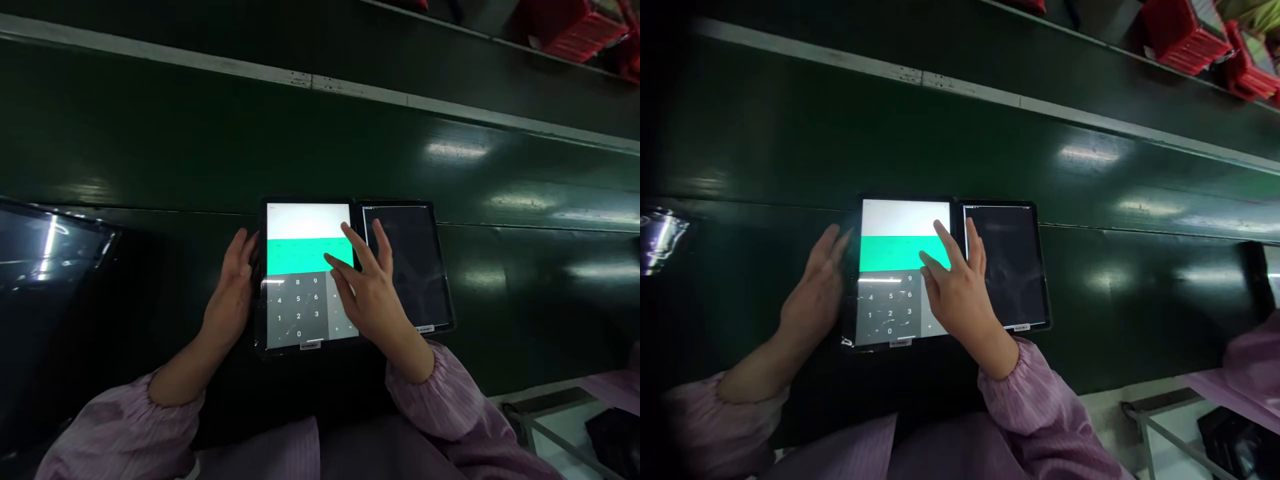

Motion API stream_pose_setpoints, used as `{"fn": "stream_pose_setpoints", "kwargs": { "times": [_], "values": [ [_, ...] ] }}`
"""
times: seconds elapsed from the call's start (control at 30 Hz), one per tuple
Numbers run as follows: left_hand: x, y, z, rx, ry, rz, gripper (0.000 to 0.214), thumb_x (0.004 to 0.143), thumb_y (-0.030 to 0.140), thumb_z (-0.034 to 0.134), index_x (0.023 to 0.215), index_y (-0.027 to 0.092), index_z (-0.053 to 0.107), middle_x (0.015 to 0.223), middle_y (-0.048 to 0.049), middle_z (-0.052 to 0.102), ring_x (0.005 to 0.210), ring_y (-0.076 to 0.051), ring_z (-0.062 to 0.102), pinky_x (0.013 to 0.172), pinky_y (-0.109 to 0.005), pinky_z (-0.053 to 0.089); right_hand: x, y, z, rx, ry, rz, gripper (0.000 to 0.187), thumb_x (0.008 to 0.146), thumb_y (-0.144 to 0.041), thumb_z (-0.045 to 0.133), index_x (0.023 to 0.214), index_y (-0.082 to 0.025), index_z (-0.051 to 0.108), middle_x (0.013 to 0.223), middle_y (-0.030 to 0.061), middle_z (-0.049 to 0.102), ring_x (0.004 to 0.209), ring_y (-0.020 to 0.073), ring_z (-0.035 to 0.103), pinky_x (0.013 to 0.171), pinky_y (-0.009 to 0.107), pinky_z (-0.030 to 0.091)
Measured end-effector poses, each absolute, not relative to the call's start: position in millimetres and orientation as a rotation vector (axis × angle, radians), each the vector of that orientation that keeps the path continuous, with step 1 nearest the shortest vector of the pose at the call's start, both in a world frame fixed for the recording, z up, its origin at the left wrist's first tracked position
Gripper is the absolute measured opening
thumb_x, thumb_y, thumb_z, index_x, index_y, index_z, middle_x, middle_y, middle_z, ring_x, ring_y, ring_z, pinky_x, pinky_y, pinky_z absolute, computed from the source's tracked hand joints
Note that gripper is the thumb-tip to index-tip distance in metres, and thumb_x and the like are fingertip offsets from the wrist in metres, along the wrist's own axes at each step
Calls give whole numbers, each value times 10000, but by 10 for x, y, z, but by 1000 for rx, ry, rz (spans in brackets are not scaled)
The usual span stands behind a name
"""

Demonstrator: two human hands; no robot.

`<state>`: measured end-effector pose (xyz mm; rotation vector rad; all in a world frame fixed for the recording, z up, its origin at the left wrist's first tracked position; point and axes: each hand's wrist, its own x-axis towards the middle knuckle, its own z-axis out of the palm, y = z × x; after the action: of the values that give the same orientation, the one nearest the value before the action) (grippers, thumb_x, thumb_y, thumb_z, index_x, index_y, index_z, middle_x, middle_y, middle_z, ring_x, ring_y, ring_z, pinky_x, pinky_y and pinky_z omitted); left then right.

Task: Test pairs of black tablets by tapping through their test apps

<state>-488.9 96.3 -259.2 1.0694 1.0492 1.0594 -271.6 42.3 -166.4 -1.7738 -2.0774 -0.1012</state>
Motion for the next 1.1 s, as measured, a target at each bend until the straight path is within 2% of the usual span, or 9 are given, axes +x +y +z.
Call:
{"fn": "stream_pose_setpoints", "kwargs": {
  "times": [0.07, 0.17, 0.3, 0.4, 0.57, 0.73, 0.97, 1.1],
  "values": [
    [-4868, 976, -2553, 1003, 1039, 1070, 693, 1044, 613, 562, 1693, 410, 426, 1753, -34, 517, 1612, -326, 495, 1302, -528, 476, -2668, 423, -1656, -1766, -2012, -161, 371, 1122, -211, 485, 1216, -213, 843, 1628, 127, 626, 1693, 453, 284, 1263, 776, 424],
    [-4860, 989, -2490, 930, 1053, 1089, 731, 975, 577, 671, 1656, 377, 495, 1724, -65, 553, 1633, -378, 454, 1311, -581, 451, -2644, 410, -1651, -1781, -1967, -209, 377, 1118, -208, 485, 1219, -233, 847, 1585, 119, 660, 1681, 445, 319, 1239, 785, 450],
    [-4919, 1013, -2440, 989, 1040, 1045, 746, 951, 474, 717, 1655, 401, 480, 1765, -69, 492, 1676, -411, 362, 1298, -647, 442, -2691, 409, -1668, -1769, -2052, -148, 373, 1106, -202, 509, 1274, -270, 834, 1650, 77, 612, 1697, 456, 277, 1253, 814, 410],
    [-4975, 1041, -2443, 1084, 1008, 1019, 792, 928, 423, 755, 1661, 411, 455, 1803, -61, 430, 1702, -418, 294, 1298, -657, 437, -2686, 420, -1651, -1796, -2018, -147, 387, 1107, -186, 487, 1236, -258, 845, 1612, 71, 650, 1699, 458, 272, 1258, 831, 389],
    [-4990, 1057, -2480, 1141, 987, 1025, 902, 849, 458, 863, 1652, 401, 458, 1813, -79, 408, 1714, -447, 241, 1289, -657, 447, -2767, 394, -1550, -1707, -2081, -134, 349, 1093, -166, 520, 1197, -230, 847, 1605, 79, 660, 1711, 447, 243, 1286, 802, 379],
    [-4971, 1037, -2484, 1251, 1046, 1041, 899, 869, 501, 858, 1660, 386, 447, 1807, -94, 414, 1717, -440, 233, 1317, -661, 394, -2972, 347, -1519, -1630, -2309, 94, 312, 1069, -191, 589, 1244, -272, 834, 1680, 26, 592, 1728, 427, 201, 1275, 718, 463],
    [-4971, 1026, -2445, 1325, 1120, 1016, 852, 888, 447, 839, 1655, 366, 479, 1806, -89, 419, 1719, -437, 229, 1331, -673, 364, -2712, 401, -1570, -1750, -1950, -186, 352, 1098, -182, 519, 1188, -247, 853, 1571, 71, 687, 1665, 425, 368, 1253, 755, 462],
    [-4983, 1031, -2464, 1213, 1059, 1033, 811, 875, 446, 822, 1621, 362, 517, 1802, -74, 427, 1725, -438, 203, 1334, -680, 365, -2695, 438, -1632, -1772, -1932, -171, 349, 1093, -173, 524, 1177, -224, 859, 1555, 94, 695, 1672, 441, 339, 1241, 762, 468]
  ]
}}
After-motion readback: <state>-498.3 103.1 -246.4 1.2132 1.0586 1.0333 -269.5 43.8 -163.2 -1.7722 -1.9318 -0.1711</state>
